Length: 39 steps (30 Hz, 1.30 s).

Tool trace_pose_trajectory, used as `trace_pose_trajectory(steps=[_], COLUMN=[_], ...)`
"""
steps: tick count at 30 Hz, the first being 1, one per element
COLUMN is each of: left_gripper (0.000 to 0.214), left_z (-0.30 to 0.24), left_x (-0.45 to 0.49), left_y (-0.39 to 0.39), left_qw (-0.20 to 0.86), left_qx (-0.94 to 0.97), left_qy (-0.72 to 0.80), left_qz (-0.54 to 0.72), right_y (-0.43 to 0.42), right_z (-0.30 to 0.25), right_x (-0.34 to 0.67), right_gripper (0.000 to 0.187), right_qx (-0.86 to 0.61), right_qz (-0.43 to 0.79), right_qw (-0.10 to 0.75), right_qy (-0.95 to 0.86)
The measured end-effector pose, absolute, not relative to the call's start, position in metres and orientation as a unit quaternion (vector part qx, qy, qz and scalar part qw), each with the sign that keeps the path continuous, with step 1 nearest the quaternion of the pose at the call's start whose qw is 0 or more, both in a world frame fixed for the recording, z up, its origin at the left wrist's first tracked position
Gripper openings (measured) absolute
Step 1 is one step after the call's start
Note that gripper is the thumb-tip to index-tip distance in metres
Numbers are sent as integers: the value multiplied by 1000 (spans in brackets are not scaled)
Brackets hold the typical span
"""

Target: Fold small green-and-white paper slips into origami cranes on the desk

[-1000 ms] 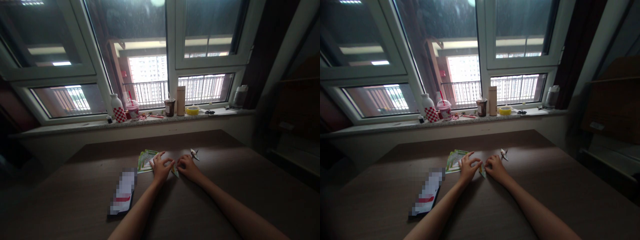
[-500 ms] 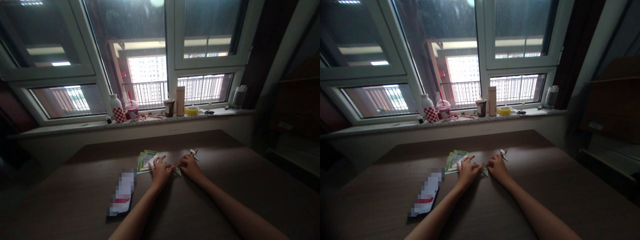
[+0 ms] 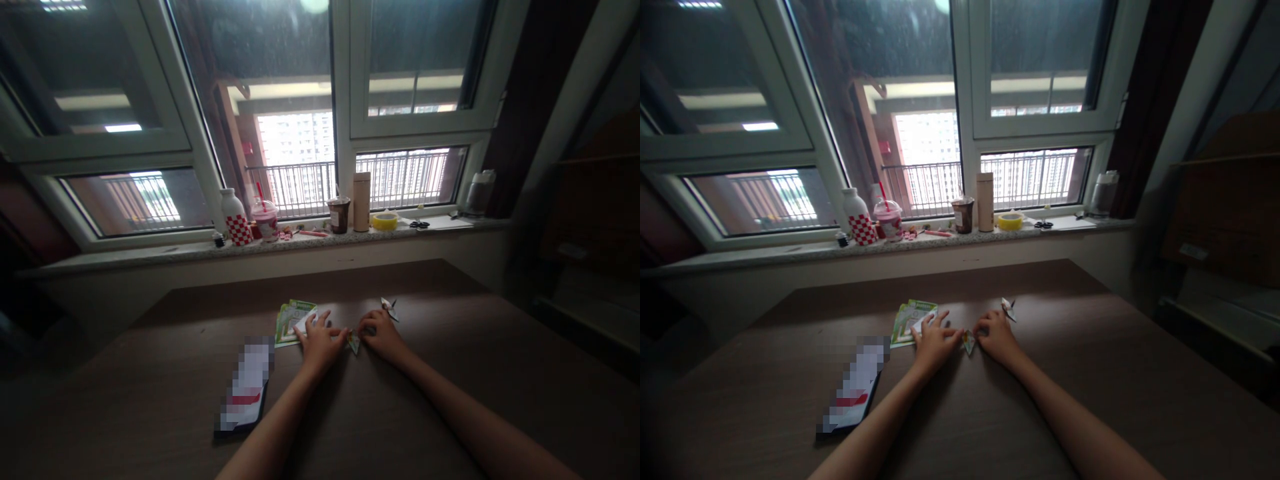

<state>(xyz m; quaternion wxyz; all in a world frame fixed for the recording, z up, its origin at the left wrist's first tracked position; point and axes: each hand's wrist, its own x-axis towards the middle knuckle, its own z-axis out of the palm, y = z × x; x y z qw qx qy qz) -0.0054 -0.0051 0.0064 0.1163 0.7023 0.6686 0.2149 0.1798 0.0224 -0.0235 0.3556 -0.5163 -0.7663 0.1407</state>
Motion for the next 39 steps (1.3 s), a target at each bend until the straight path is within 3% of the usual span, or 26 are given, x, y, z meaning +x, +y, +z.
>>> trace_pose_trajectory(steps=[6,12,39], left_gripper=[34,18,11], left_z=[9,12,7], left_x=[-8,-9,7], left_y=[-5,-5,0], left_qw=[133,148,103], left_qx=[706,713,705], left_qy=[666,658,661], left_qz=[204,194,235], right_y=[21,23,27], right_z=[-21,-26,-25], right_x=[184,183,171], right_gripper=[10,13,13], right_qx=[-502,-516,-576], right_qz=[151,160,135], right_qw=[346,346,299], right_qy=[-778,-767,-749])
